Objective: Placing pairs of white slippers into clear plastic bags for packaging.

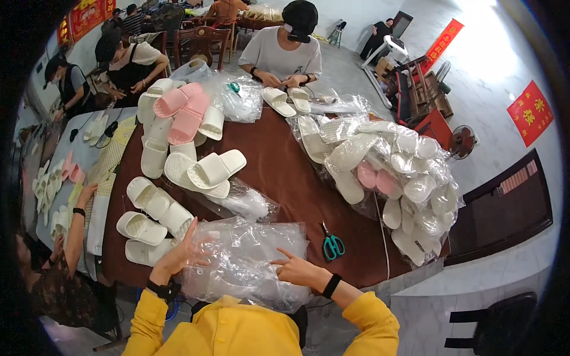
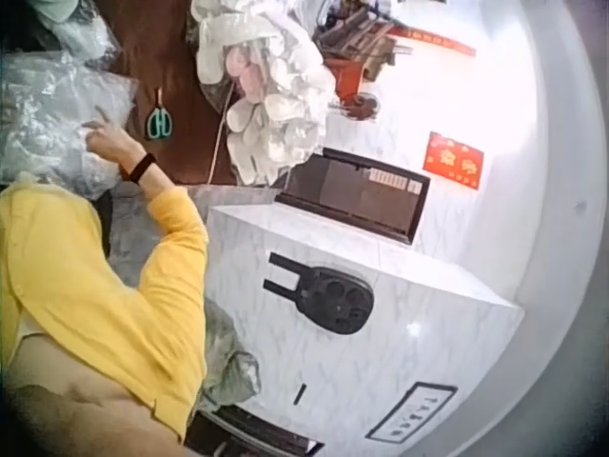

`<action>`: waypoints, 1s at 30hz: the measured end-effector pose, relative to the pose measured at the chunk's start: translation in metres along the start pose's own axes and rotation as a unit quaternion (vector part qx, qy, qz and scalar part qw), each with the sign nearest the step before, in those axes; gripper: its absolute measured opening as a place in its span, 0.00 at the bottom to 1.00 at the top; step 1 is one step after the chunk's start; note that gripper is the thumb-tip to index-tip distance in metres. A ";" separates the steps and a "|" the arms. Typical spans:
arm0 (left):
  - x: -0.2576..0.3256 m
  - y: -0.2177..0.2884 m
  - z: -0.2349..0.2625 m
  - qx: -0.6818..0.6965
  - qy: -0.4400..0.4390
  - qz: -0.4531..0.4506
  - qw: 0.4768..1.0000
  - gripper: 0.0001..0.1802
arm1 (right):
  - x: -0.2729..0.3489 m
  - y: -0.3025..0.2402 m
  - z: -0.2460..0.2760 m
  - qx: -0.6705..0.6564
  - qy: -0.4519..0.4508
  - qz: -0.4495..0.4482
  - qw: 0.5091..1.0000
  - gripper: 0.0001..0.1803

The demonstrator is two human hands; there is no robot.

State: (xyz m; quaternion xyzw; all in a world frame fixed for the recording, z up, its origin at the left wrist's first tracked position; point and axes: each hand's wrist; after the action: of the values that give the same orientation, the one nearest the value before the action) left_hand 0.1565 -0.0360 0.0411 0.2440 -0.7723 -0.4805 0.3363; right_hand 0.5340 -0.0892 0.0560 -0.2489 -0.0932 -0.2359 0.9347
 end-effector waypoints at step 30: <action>0.018 -0.144 -0.044 -0.504 0.151 -0.037 0.850 0.53 | 0.008 -0.003 -0.016 -0.126 -0.027 -0.207 0.970 0.23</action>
State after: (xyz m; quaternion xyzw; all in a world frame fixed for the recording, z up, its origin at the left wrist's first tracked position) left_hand 0.1861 -0.1344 -0.0704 0.1392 -0.3541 -0.7730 0.5076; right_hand 0.5402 -0.1030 0.0461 -0.3467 -0.1373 -0.4270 0.8238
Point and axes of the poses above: each hand's wrist, its own x-axis away from the middle knuckle, its own z-axis out of the back of the hand, y = z × x, and after that the axes turned 14 degrees about -x, right-handed
